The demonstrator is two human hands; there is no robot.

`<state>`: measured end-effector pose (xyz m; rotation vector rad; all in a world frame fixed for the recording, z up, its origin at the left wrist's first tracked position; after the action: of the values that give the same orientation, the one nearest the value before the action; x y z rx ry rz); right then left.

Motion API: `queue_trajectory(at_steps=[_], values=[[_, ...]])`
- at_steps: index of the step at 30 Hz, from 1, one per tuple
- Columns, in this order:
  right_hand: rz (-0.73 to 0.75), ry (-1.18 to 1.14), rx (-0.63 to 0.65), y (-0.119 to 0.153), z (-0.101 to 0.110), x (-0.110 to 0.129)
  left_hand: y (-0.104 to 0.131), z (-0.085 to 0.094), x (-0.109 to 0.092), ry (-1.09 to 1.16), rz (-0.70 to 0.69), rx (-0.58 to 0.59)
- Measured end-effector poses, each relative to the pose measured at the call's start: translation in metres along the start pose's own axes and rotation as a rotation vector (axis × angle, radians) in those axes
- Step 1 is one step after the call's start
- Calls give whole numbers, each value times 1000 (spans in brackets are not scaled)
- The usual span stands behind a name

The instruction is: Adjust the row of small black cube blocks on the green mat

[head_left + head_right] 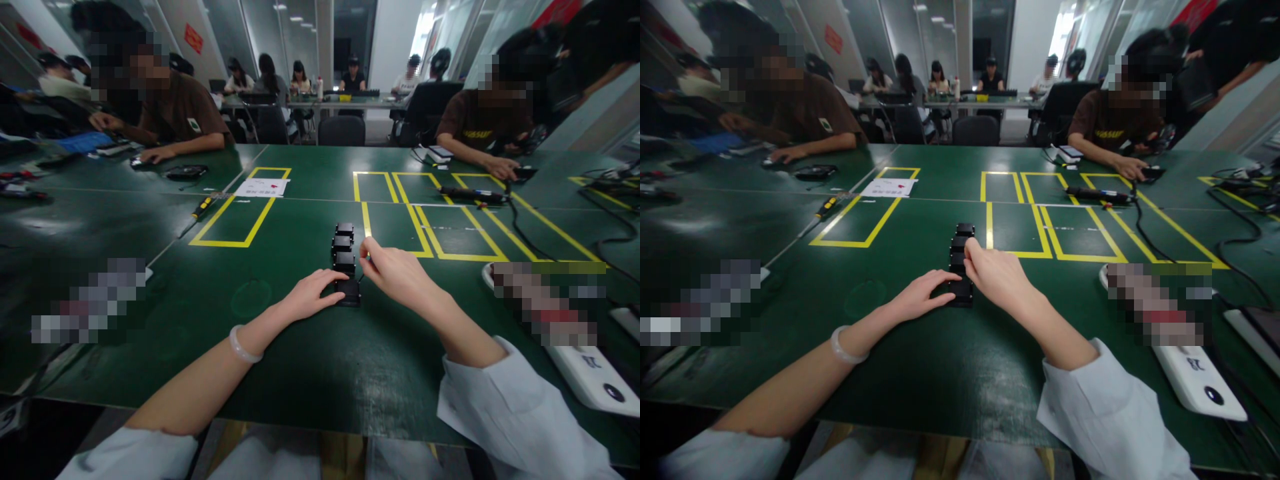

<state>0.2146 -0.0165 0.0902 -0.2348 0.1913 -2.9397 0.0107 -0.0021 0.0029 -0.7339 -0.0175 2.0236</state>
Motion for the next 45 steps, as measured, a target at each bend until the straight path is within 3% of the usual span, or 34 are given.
queue_trajectory(at_steps=[45], values=[[-9, 27, 11, -1, 0, -1, 0, 0, 0, -3, -6, -9]])
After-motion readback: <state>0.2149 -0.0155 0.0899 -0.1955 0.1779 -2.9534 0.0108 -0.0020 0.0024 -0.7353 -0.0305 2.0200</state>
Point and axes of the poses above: each hand's wrist, its own y-axis away from the middle knuckle, its own z-axis out of the back of the hand, x = y × z, the point moved 1 cm from there along -y, towards the middle knuckle, and after that the axes turned 14 degrees about -z, right-handed, at the moved point
